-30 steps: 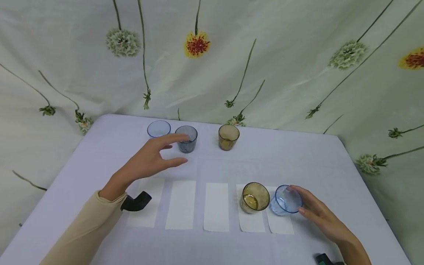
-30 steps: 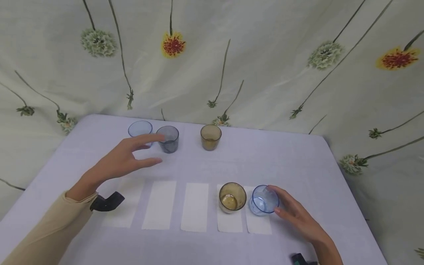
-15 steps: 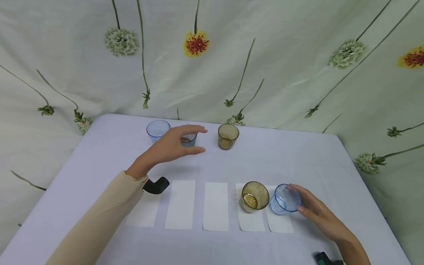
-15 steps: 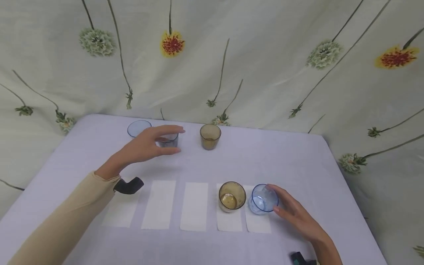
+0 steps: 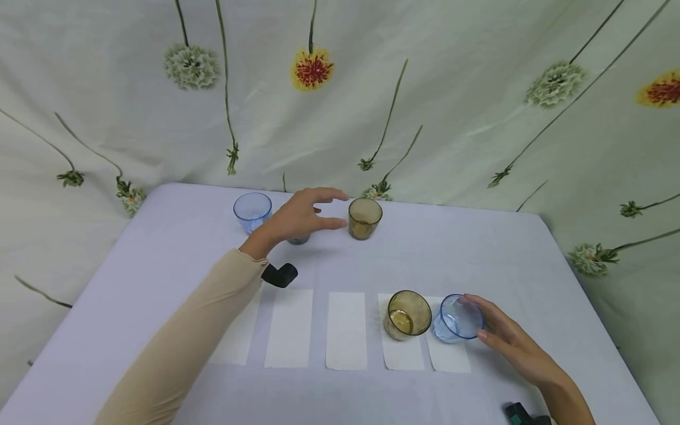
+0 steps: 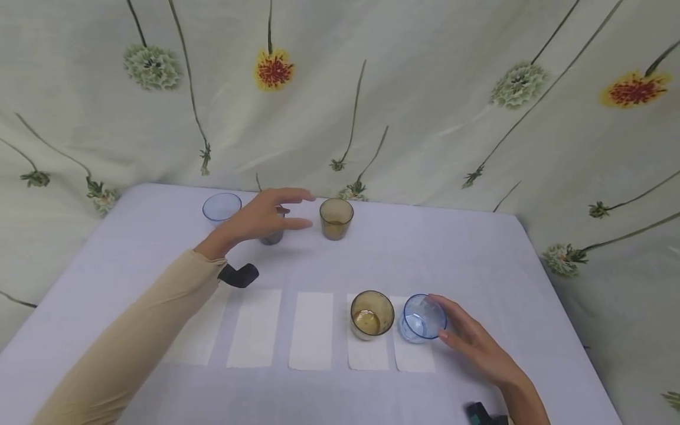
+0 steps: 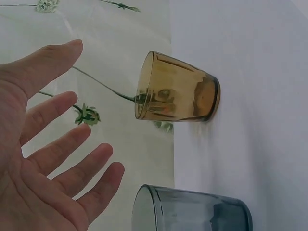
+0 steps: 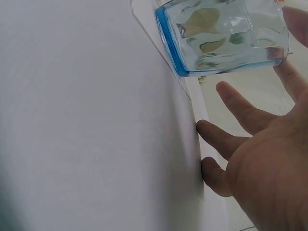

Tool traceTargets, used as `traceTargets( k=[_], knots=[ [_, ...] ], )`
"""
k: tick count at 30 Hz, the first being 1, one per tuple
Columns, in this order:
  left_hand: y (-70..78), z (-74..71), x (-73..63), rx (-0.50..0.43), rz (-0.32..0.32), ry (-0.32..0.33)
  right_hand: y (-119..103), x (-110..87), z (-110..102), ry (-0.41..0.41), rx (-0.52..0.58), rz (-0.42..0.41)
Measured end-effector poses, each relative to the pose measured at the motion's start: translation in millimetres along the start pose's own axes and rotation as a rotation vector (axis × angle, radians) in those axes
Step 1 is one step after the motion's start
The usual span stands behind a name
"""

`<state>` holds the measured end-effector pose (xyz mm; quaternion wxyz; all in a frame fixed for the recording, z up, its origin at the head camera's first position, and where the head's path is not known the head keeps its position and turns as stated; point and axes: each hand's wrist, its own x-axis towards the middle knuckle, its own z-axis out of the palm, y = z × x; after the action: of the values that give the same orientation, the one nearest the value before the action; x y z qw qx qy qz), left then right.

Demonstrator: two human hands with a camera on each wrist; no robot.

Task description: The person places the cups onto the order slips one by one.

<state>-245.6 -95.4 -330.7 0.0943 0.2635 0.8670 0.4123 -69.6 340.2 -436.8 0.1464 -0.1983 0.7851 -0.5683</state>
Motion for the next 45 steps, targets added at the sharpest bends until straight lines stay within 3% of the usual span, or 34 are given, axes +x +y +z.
traceTargets(
  k=[7, 16, 22, 30, 38, 45],
  knots=[
    [-9.1, 11.6, 17.4, -0.09, -0.074, 0.008, 1, -0.9, 0, 0.0, -0.009, -0.008],
    [-8.5, 26.6, 34.6, -0.116, -0.015, 0.063, 2, 0.2, 0, -0.004, 0.008, -0.006],
    [-10.5, 34.2, 39.5, -0.109, -0.054, 0.072, 1, 0.7, 0, -0.008, 0.008, -0.019],
    [-19.0, 45.2, 44.6, -0.209, -0.108, 0.085, 1, 0.1, 0, -0.014, 0.035, -0.013],
    [-24.8, 59.3, 48.4, -0.262, -0.091, 0.116, 1, 0.0, 1, -0.01, 0.026, -0.005],
    [-27.8, 68.1, 51.7, -0.344, -0.112, 0.135, 0, -0.1, 1, -0.011, 0.032, 0.002]
  ],
)
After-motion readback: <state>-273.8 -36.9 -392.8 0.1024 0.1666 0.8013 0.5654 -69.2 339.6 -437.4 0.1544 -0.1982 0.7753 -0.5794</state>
